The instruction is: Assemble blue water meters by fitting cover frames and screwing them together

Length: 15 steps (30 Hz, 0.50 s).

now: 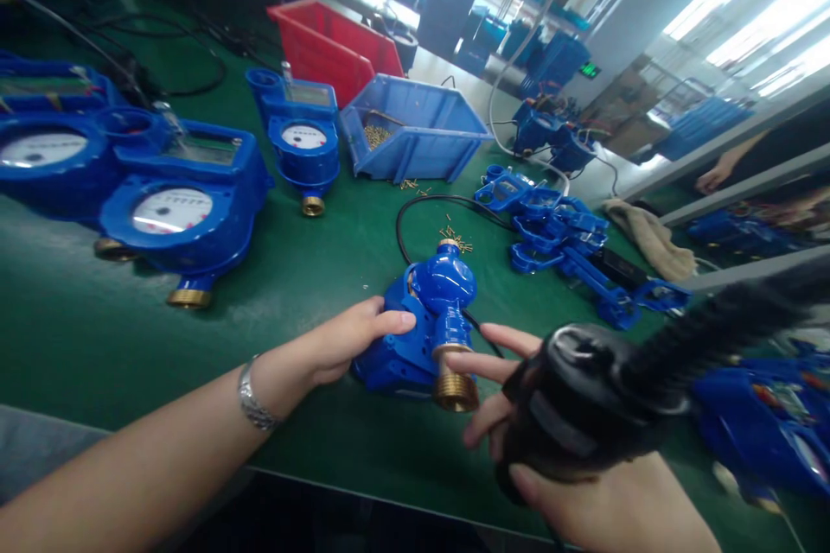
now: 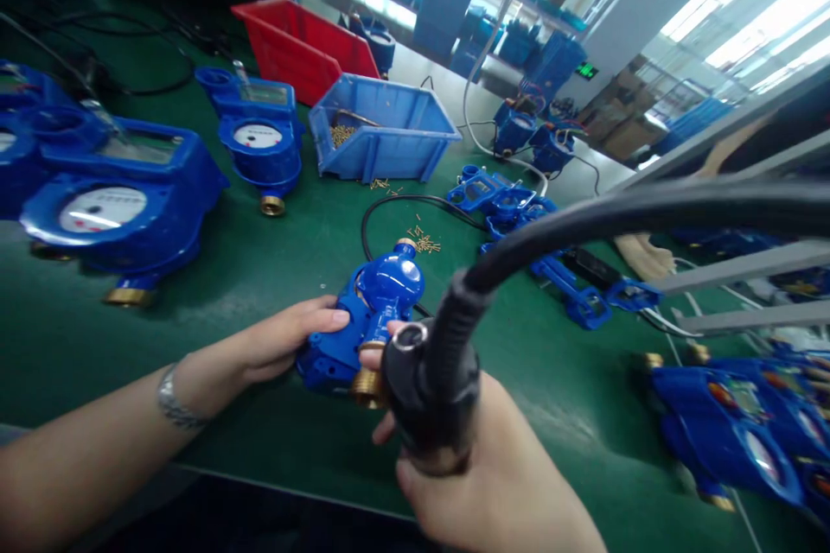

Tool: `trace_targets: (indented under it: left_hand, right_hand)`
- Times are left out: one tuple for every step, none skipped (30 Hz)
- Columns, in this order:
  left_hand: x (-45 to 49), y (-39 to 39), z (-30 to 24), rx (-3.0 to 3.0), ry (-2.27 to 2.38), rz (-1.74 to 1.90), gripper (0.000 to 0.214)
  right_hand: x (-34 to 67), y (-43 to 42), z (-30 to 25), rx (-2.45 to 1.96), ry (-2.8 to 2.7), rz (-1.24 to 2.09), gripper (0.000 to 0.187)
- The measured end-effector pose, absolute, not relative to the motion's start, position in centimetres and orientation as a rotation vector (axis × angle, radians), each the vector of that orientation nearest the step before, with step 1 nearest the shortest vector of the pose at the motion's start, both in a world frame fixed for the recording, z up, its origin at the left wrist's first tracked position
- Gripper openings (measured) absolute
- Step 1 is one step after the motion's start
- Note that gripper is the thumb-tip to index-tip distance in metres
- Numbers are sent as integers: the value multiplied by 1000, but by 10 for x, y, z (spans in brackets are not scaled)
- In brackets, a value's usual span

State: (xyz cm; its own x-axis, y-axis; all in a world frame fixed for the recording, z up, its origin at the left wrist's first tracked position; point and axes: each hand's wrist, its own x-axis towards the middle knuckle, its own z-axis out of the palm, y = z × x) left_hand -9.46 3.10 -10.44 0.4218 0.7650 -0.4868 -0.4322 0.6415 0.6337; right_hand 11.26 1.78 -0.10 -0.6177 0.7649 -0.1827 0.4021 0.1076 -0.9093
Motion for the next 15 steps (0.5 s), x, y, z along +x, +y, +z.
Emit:
trace_targets:
  left_hand:
    - [-95, 31, -104, 450, 850, 782, 65]
    - [-95, 31, -104, 448, 867, 782, 63]
    - [-96, 30, -104, 446, 882, 785, 61]
    - [-96, 30, -104, 443, 891, 790, 58]
    - [-96, 30, -105, 437, 888, 796, 56]
    - [-96, 30, -105, 428, 876, 805, 54]
    - [-96, 30, -106, 417, 864, 810, 53]
    - [-97, 30, -106, 407, 855, 812, 53]
    - [-97, 31, -106, 398, 850, 814, 54]
    - [-97, 31, -106, 394, 847, 815, 55]
    - [-97, 31, -106, 395, 845, 817, 56]
    - [-97, 31, -106, 399, 842, 817, 57]
    - [-96, 31, -106, 404, 836, 817, 59]
    - [-96, 31, -106, 407, 835, 815, 60]
    - [-96, 31, -106, 409, 840, 810, 62]
  right_hand:
    - [109, 15, -8, -1163, -2065, 1496, 75]
    - [107, 12, -13, -1162, -2051, 1481, 73]
    - [105, 11, -17, -1147, -2021, 1471, 69]
    - [105, 11, -19, -1116, -1985, 1473, 65]
    - [106, 11, -20, -1079, -1952, 1487, 60]
    - [108, 13, -20, -1045, -1921, 1499, 56]
    - [111, 15, -20, -1027, -1899, 1501, 54]
    - [115, 18, -19, -1025, -1889, 1497, 54]
    - [119, 21, -18, -1029, -1890, 1492, 55]
    - [124, 23, -16, -1031, -1900, 1497, 57]
    - [129, 26, -14, -1038, -1917, 1514, 59]
    - [135, 27, -12, -1053, -1934, 1535, 60]
    - [142, 28, -10, -1076, -1937, 1550, 59]
    - [150, 28, -7, -1105, -1896, 1526, 57]
    - [160, 27, -3, -1132, -1818, 1463, 55]
